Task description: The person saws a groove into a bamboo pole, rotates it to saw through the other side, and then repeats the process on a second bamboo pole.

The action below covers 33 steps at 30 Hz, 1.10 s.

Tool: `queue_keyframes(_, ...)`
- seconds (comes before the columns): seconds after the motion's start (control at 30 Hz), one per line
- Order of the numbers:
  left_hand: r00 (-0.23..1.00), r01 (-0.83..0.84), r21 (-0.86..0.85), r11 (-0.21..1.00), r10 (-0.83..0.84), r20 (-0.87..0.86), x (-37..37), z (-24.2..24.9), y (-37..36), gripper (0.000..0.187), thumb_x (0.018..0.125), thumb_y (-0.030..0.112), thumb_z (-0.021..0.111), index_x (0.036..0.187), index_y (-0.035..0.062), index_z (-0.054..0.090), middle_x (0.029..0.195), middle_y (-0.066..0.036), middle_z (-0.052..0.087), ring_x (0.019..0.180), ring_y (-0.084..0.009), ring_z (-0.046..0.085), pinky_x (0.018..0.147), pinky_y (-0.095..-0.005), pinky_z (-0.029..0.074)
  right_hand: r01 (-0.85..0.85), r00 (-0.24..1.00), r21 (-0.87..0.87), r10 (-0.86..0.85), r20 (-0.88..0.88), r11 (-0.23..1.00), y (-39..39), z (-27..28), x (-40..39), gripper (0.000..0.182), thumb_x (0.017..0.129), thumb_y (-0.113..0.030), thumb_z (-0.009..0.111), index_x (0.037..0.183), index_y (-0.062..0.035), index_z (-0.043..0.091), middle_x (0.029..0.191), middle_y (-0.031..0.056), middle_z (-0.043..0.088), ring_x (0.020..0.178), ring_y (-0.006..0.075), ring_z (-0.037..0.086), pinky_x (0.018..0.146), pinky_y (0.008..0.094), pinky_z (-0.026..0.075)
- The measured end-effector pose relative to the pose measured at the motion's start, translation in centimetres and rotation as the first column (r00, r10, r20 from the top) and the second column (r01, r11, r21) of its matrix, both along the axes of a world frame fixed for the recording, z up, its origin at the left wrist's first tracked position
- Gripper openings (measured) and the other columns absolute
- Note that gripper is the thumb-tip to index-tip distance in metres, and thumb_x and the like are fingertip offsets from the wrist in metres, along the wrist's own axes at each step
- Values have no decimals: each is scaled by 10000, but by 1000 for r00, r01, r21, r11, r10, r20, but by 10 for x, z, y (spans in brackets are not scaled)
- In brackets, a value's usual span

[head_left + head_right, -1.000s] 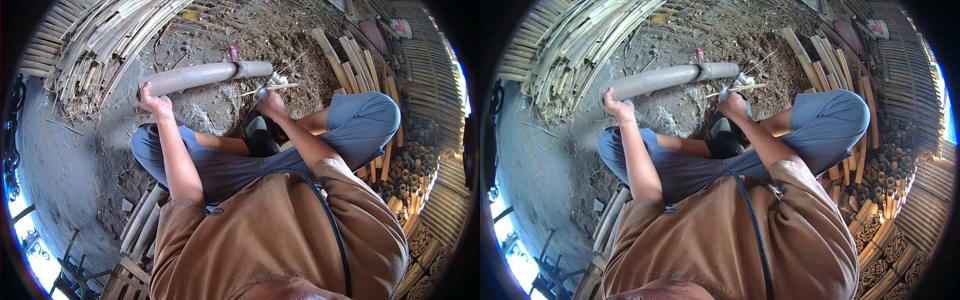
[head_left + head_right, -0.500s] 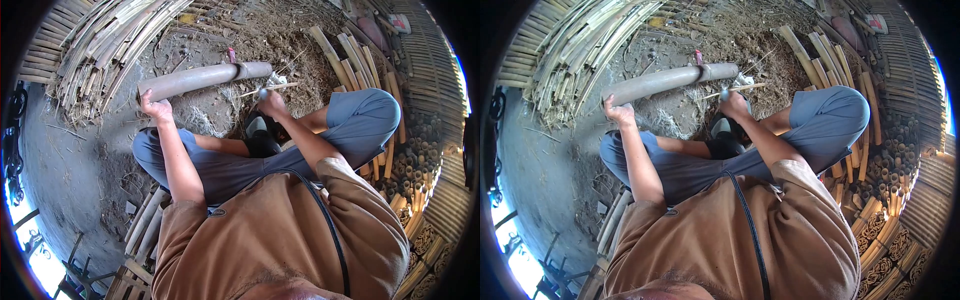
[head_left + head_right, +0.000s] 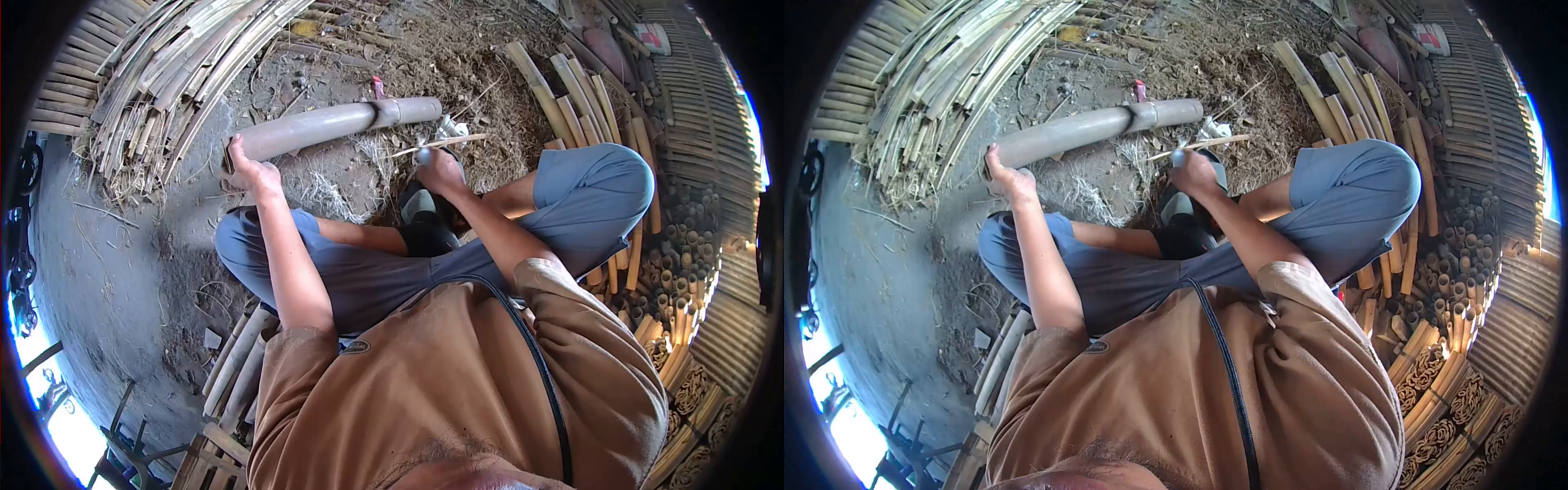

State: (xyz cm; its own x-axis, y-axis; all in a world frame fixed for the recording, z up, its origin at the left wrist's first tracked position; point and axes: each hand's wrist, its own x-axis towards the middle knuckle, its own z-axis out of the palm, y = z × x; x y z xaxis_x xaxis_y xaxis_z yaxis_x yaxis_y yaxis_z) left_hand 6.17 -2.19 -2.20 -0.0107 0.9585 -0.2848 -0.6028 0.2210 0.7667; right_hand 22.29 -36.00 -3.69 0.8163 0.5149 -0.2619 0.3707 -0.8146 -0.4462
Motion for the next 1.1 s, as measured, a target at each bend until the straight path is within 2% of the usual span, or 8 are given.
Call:
queue_keyframes(0.07,1000,-10,17,1000,11,-10,5,-2,4,494,664,151,825,1066,12,574,1061,-130,631,938,-250,623,843,-450,517,272,952,-128,-286,-109,954,-13,-21,28,318,837,-252,615,1065,-31,641,950,178,708,855,300,699,757,422,553)
queue_keyframes(0.13,1000,0,36,999,0,-8,10,1,4,501,671,152,822,1076,7,566,1052,-133,634,930,-251,626,844,-450,519,-208,962,-382,259,87,901,-24,-36,44,274,839,-270,600,1014,-66,651,902,149,698,831,264,688,735,366,542)
queue_keyframes(0.3,999,34,48,998,-34,-6,9,10,-1,538,662,163,829,1085,-5,543,1077,-144,624,930,-261,627,838,-463,526,-203,979,144,203,17,969,14,25,-17,344,792,-230,648,1040,8,631,939,229,681,931,376,661,824,447,534)
queue_keyframes(0.43,993,-90,-68,994,85,-77,3,-1,5,597,636,164,840,1102,-21,517,1073,-154,616,930,-268,626,815,-476,533,-219,974,5,218,66,976,21,19,-15,410,793,-237,645,1114,17,629,940,247,688,893,401,672,821,464,544)
queue_keyframes(0.6,995,-59,33,998,61,-77,11,28,-6,728,616,173,852,1185,-55,459,1096,-187,620,918,-281,630,826,-488,531,302,882,-266,-375,-287,915,-1,18,28,298,795,-195,579,1019,-4,627,964,146,709,952,253,687,844,388,544)
queue_keyframes(0.73,997,-35,23,999,37,-64,11,24,-5,631,621,147,848,1124,-58,525,1083,-178,630,900,-276,638,821,-475,534,-48,999,15,48,13,999,7,11,0,355,786,-238,621,1075,-32,634,985,187,697,971,336,672,860,403,529)
queue_keyframes(0.87,993,63,-4,998,-63,-102,0,36,-10,408,687,257,770,1003,42,628,1052,-115,616,962,-267,603,848,-456,486,-169,968,5,167,-189,986,38,44,-25,628,766,-342,670,1317,-60,564,1169,245,630,1107,384,603,961,438,482)
queue_keyframes(1.1,993,88,-65,994,-92,-70,-4,38,-15,373,707,309,728,987,77,648,1034,-85,611,1002,-269,583,891,-457,461,77,981,-139,-100,-165,987,16,-16,12,432,764,-318,671,1138,-101,667,992,180,707,970,343,675,844,444,537)
